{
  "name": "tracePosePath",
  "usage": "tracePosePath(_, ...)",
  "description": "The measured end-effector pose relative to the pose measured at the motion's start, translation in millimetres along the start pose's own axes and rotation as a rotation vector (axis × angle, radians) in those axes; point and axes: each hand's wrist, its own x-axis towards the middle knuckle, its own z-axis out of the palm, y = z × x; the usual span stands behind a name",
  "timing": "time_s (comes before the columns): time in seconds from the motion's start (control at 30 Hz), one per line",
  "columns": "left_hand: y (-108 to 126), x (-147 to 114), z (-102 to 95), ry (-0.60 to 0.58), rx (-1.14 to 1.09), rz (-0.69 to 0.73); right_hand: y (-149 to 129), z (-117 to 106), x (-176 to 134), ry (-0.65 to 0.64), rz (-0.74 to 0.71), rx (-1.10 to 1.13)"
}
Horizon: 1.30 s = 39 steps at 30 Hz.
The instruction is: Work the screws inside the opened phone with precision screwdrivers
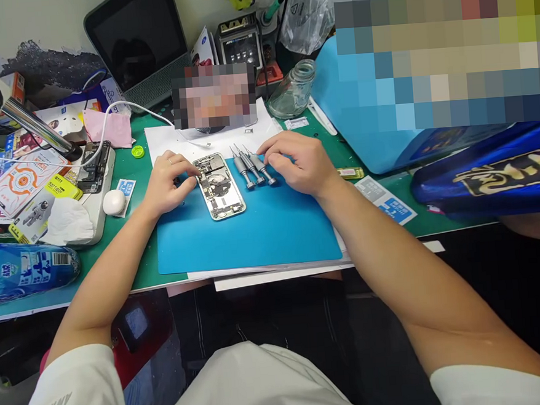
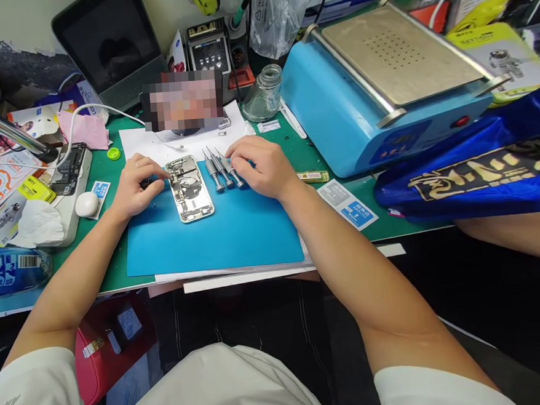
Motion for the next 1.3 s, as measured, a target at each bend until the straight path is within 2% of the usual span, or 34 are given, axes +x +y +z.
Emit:
tracePosePath(0.17,0,0,1.1,0.002,-0.004,-0.014,-7,0,-2,-0.207,-0.099,-0.026)
tracePosePath(0.27,1,-2,1.9,0.023,-0.020,-0.032,-6,1,-5,-0.265,-0.112,-0.037)
tracePosePath(0.57,4,-4,0.8,0.029,-0.025,-0.043,0,-3,-6,-0.280,-0.043,-0.045)
tracePosePath(0.9,2,-4,2.5,0.024,-0.030,-0.046,1,-16,-7,-0.190,0.000,-0.054)
tracePosePath(1.3,1,-6,6.9,0.084,0.099,0.033,6,-6,-7,-0.284,-0.040,-0.098)
